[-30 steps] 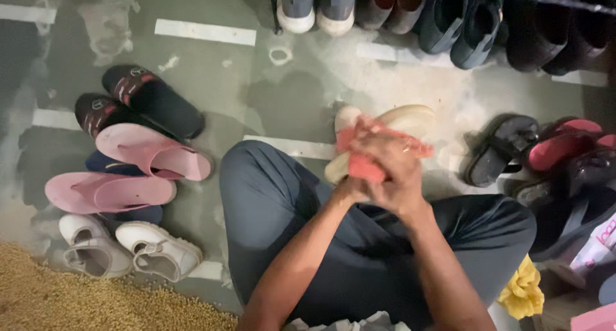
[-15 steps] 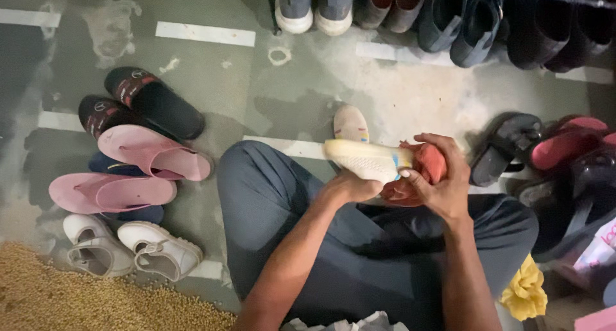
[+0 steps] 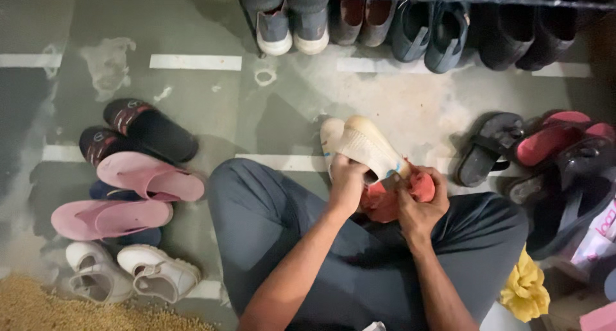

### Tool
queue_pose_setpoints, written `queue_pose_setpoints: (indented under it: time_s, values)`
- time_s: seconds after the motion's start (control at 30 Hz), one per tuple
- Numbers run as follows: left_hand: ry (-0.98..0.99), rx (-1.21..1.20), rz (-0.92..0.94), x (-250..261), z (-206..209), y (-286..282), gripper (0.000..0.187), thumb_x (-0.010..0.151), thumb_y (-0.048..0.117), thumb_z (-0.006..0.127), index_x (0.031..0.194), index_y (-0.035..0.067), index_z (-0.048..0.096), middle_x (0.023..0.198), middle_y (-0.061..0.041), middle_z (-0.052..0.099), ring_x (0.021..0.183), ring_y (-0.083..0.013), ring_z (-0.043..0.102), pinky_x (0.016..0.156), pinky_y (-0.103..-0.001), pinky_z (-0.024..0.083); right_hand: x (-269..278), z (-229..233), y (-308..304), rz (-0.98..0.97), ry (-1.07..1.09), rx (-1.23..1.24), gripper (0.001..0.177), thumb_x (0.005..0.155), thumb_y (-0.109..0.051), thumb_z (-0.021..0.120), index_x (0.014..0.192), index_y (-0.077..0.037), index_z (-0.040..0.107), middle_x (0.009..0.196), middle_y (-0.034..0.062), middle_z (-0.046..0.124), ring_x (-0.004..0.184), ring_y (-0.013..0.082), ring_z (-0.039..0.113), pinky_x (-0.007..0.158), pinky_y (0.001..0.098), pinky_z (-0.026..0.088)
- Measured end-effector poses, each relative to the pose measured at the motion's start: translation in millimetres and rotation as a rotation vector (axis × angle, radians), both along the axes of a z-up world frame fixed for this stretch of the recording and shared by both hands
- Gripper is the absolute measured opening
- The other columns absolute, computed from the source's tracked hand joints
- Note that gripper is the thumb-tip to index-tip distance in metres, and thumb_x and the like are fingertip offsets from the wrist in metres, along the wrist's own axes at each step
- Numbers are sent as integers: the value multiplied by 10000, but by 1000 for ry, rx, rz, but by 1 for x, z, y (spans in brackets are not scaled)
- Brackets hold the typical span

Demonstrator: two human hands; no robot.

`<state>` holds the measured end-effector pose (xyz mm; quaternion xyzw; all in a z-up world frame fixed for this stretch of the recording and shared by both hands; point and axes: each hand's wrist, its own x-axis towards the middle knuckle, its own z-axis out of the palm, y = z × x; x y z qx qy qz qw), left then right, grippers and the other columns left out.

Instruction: The person sits on the floor and wipes several pairs of shoes and slippers with a red cloth. They handle each item one at a time, wiping the upper and sole surfaces, then place the cleaned items onto a nearby shoe rack.

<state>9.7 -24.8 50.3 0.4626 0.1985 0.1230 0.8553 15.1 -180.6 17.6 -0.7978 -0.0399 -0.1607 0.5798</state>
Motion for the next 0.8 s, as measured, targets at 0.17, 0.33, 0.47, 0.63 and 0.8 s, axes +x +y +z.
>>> queue_pose_setpoints:
  time_s: [0.17, 0.33, 0.47, 0.63, 0.8]
  values:
    - [-166, -953, 128, 5, 32, 29, 321, 857, 268, 615, 1092, 53, 656, 1097, -91, 686, 994, -213, 716, 917, -403, 591, -3, -10, 3, 135, -225, -57, 363, 858, 39, 756, 1184, -25, 609, 1173, 105, 690, 1106, 207, 660, 1041, 333, 528]
    - [78, -366, 48, 8, 1, 13, 321, 976, 307, 600, 1109, 32, 698, 1046, -87, 728, 897, -183, 700, 760, -354, 600, 1, 2, 19, 334, -500, -160, 472, 858, -91, 786, 1268, 22, 580, 1289, 222, 623, 1258, 371, 607, 1089, 445, 498]
    - [2, 127, -149, 5, -30, -19, 315, 1064, 273, 629, 1005, -22, 723, 880, -71, 707, 778, -108, 612, 670, -281, 517, 14, 16, 56, 120, -590, -111, 429, 972, -185, 755, 1331, -31, 577, 1338, 186, 555, 1397, 345, 570, 1229, 482, 464]
    - [36, 544, -389, 18, -63, 7, 237, 1011, 152, 575, 880, -21, 670, 716, -91, 691, 632, -111, 617, 593, -306, 492, 28, 60, 46, 190, -422, -595, 374, 878, -102, 796, 1231, -36, 688, 1150, 141, 684, 1123, 340, 623, 998, 474, 486]
    - [-112, 586, -612, 20, -122, 5, 215, 902, 117, 579, 724, -3, 574, 646, -40, 561, 587, -153, 545, 552, -347, 434, 49, 81, 48, 341, 23, -745, 324, 904, -218, 703, 1190, -66, 725, 1121, 183, 687, 1033, 421, 655, 906, 494, 523]
